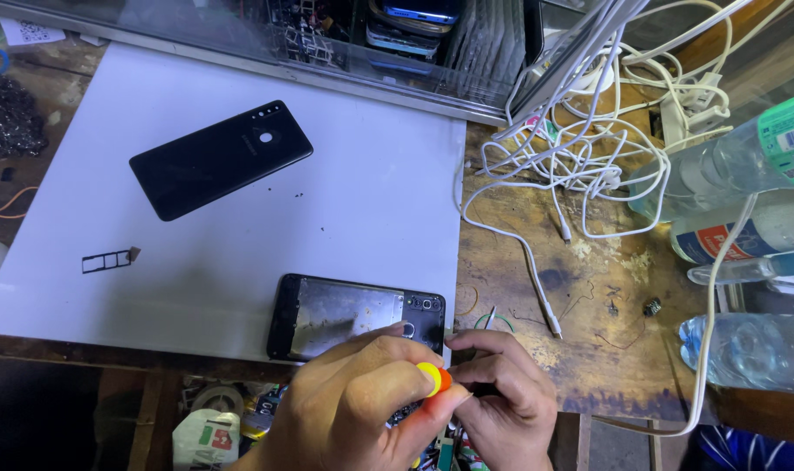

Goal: The person uses a screwdriver to tighten screws on the back of a disassembled smartphone. They then connect a charging cable to the device and continue to secure the back panel with the screwdriver.

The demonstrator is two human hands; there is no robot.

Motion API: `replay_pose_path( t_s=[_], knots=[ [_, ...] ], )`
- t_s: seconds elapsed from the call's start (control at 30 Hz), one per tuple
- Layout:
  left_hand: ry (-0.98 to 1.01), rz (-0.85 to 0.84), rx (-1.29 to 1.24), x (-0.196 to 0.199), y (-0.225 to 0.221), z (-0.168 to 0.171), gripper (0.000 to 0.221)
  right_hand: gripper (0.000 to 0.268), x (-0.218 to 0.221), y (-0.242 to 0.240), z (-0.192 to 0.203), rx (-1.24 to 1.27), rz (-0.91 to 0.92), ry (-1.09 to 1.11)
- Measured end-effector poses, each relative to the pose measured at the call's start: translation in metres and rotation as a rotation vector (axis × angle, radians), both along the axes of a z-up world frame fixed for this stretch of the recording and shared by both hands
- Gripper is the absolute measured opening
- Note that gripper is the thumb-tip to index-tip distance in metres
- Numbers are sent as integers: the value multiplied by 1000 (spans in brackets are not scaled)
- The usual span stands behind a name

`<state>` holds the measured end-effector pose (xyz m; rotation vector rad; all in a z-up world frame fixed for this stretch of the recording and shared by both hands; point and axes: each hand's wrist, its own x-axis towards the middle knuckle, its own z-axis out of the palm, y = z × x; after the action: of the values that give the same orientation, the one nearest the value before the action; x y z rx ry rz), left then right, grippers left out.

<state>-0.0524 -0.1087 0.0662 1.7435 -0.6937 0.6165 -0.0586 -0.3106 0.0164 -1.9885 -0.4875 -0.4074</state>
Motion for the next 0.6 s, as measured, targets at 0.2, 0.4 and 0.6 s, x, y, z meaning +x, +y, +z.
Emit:
replay_pose_path(
  t_s=[0.2,0.4,0.6],
  knots=[
    [-39,21,26,1,4,1,55,19,-1,4,0,19,-69,112],
    [14,57,-16,-1,4,0,56,20,3,6,0,48,19,38],
    [1,33,-29,0,5,-5,54,21,1,5,-7,76,-20,70]
  ],
)
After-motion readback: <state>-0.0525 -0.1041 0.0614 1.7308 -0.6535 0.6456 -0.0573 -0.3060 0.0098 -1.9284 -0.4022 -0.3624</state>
